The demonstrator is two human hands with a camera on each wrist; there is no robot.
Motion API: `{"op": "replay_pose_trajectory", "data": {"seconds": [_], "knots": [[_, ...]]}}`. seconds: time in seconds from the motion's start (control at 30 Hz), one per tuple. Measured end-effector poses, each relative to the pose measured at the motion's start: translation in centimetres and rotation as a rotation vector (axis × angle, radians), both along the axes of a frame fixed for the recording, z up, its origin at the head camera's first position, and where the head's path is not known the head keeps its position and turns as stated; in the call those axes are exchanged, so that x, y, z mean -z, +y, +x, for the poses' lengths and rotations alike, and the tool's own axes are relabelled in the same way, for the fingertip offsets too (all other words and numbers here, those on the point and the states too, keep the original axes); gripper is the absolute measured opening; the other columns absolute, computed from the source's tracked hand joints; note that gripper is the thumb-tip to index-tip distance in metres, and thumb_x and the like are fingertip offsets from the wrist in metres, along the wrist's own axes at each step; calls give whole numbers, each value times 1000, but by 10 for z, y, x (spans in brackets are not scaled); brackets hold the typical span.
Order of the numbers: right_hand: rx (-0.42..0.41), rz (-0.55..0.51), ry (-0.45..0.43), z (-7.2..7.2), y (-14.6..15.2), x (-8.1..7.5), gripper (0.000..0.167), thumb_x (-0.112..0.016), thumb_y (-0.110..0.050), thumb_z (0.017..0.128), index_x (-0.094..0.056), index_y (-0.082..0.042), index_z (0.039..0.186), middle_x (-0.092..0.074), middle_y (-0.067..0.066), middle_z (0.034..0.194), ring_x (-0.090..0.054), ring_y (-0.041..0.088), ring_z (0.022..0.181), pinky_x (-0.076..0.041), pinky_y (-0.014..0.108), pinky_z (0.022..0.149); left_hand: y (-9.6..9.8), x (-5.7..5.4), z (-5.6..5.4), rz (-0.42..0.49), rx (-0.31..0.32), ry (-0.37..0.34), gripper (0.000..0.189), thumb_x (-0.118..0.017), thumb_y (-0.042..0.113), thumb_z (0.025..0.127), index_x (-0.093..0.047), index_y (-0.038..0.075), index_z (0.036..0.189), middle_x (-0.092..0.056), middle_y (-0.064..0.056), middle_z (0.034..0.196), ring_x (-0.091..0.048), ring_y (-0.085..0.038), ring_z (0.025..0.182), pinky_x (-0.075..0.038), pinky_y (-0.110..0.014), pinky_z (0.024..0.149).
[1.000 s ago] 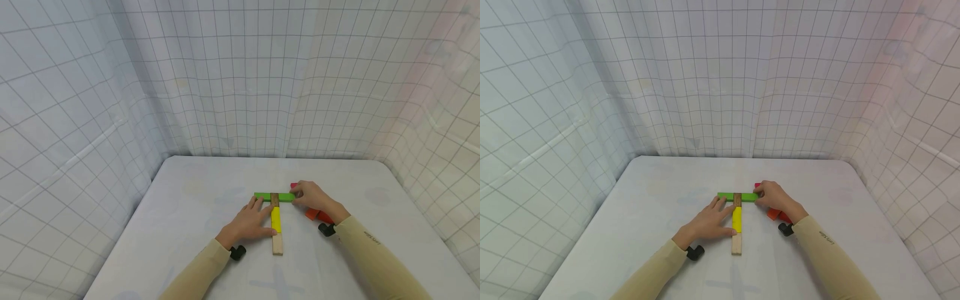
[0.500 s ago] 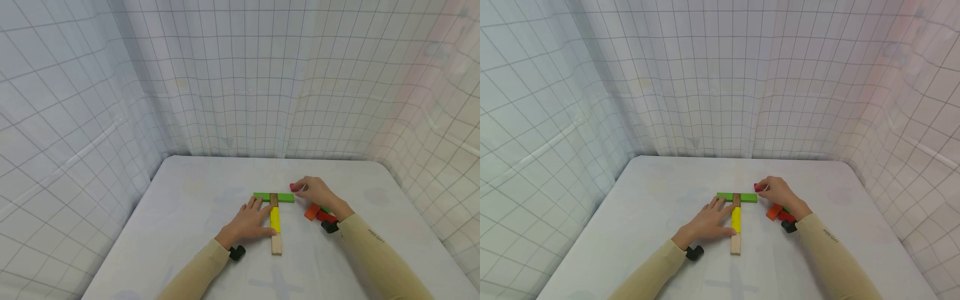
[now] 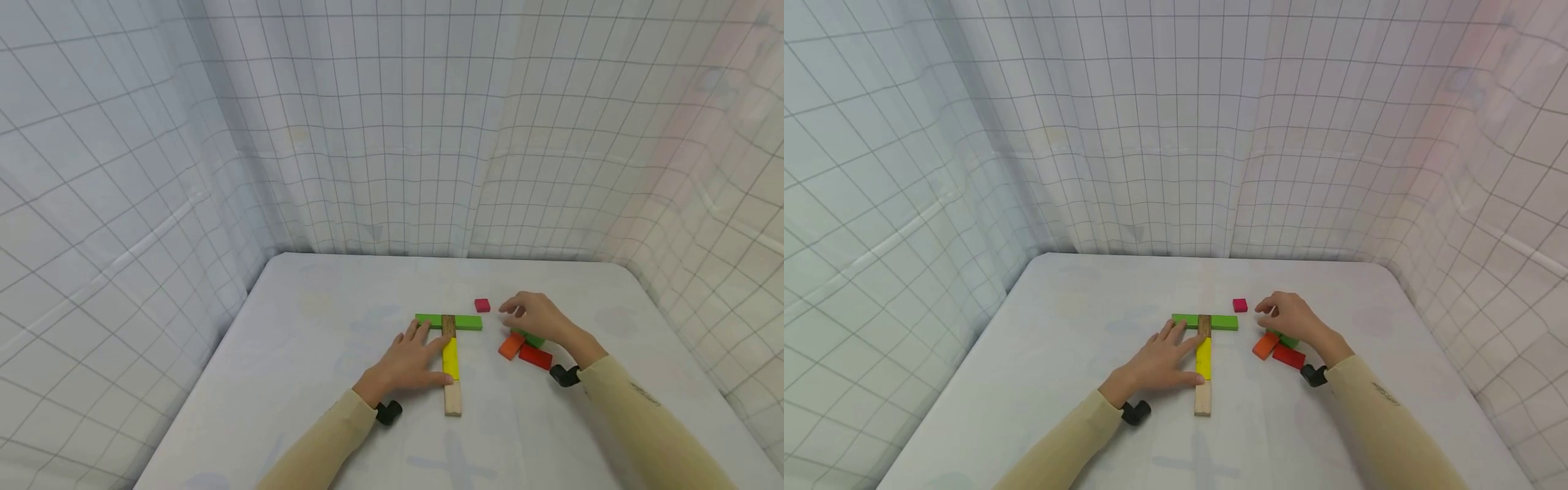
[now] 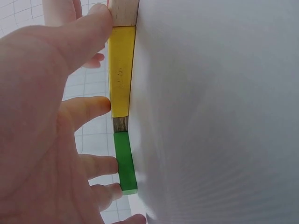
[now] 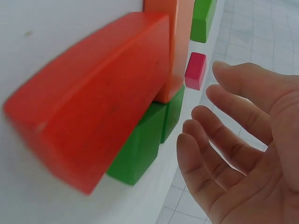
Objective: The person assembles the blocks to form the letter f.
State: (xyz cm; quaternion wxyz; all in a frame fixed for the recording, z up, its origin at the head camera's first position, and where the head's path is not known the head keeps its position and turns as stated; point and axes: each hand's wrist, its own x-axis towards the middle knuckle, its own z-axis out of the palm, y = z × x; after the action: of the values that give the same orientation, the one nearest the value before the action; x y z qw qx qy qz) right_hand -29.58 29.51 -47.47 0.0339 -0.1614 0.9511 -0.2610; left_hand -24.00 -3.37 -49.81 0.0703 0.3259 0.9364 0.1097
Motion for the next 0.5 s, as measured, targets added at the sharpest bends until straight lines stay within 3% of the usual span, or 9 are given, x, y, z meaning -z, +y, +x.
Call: {"op": "replay_pose_trajectory", "data": {"seconds": [0.27, 0.5], "knots": [[-1, -28, -64, 13, 10, 3, 27, -76, -18, 90, -76, -15, 117, -64, -1, 104, -56, 23, 95, -52, 33, 69, 0, 3, -1, -10, -10, -8, 85, -54, 73, 89, -29, 33, 160, -15, -16, 166, -7, -40, 152, -26, -60, 114], [-58, -39, -37, 25, 10, 9, 31, -83, -25, 85, -77, -17, 114, -64, 0, 109, -56, 22, 98, -53, 36, 78, 1, 5, -2, -8, -19, -20, 85, -53, 75, 89, -29, 35, 160, -14, -15, 166, -6, -39, 152, -24, -60, 115]]}}
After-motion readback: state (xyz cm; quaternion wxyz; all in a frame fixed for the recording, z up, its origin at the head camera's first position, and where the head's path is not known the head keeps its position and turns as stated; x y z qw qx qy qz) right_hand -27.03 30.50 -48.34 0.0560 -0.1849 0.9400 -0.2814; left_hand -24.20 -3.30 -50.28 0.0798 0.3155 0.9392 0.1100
